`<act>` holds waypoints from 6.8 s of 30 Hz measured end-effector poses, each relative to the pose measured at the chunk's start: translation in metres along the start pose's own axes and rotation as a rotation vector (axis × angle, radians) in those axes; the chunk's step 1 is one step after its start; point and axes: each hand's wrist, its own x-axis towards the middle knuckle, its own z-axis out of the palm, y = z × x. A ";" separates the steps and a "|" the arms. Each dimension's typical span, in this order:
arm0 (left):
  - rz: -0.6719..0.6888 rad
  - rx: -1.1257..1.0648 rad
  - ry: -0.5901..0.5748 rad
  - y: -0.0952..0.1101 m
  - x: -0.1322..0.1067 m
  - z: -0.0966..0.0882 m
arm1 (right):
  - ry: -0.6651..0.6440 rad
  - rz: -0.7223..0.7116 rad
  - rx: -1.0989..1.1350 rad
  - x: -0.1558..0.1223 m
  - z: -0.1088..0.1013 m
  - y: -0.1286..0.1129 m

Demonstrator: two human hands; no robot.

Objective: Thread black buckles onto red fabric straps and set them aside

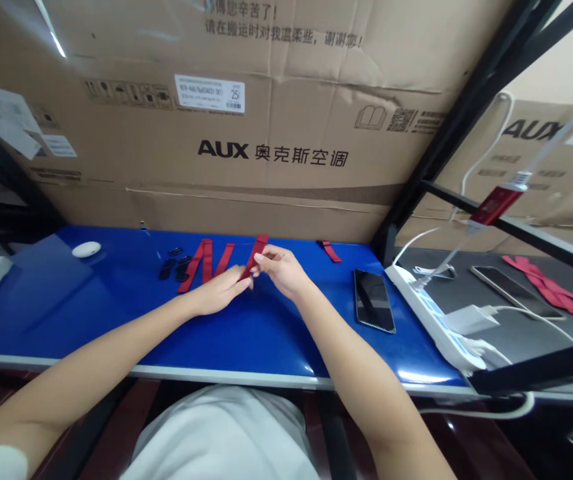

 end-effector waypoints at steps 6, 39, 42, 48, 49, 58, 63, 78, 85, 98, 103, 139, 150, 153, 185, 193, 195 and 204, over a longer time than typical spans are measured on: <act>-0.229 -0.486 -0.456 0.010 -0.018 -0.011 | 0.270 -0.091 0.198 -0.002 -0.023 -0.034; -0.742 0.954 0.262 -0.061 -0.002 -0.042 | 0.720 0.648 -1.621 0.015 -0.100 0.006; -0.817 0.902 0.266 -0.061 -0.005 -0.052 | 0.673 0.619 -1.646 0.015 -0.101 0.006; -0.918 0.895 0.349 -0.068 -0.009 -0.079 | 0.357 0.435 -1.705 0.006 -0.073 0.010; -0.933 0.890 0.350 -0.070 -0.010 -0.082 | 0.296 0.377 -1.699 0.004 -0.065 0.012; -0.938 0.905 0.364 -0.068 -0.025 -0.090 | 0.001 -0.117 -1.390 -0.001 -0.022 0.019; -0.830 0.948 0.411 -0.061 -0.026 -0.084 | 0.151 -0.119 -1.422 0.005 -0.048 0.010; 0.001 0.547 0.140 -0.027 0.003 0.014 | -0.109 0.008 -0.946 -0.003 -0.019 0.028; 0.081 0.261 0.167 -0.021 0.003 0.005 | -0.259 0.134 -0.467 -0.004 -0.027 0.014; 0.194 0.222 0.238 -0.021 0.002 -0.005 | -0.110 -0.116 -0.820 -0.005 -0.002 -0.001; 0.085 0.129 0.249 -0.023 0.001 -0.007 | -0.075 -0.062 -0.284 -0.007 -0.006 -0.013; -0.141 0.805 0.004 -0.034 0.000 0.002 | 0.419 0.207 -0.863 -0.001 -0.114 -0.011; -0.087 0.428 0.102 -0.044 0.009 0.001 | -0.063 0.011 -1.388 0.003 -0.028 0.020; -0.124 0.200 0.189 -0.047 0.011 0.002 | -0.072 0.087 -1.328 0.003 -0.024 0.020; -0.284 -0.623 0.269 -0.036 0.014 -0.005 | -0.146 -0.065 -0.667 0.002 -0.006 0.027; -0.375 0.101 0.167 -0.039 -0.002 -0.043 | 0.102 -0.095 -0.859 0.009 -0.031 0.016; -0.373 0.157 0.083 -0.040 -0.006 -0.042 | 0.126 -0.087 -0.792 0.008 -0.033 0.013; -0.398 0.327 -0.015 -0.045 -0.007 -0.033 | -0.049 0.059 -0.699 -0.001 -0.016 0.015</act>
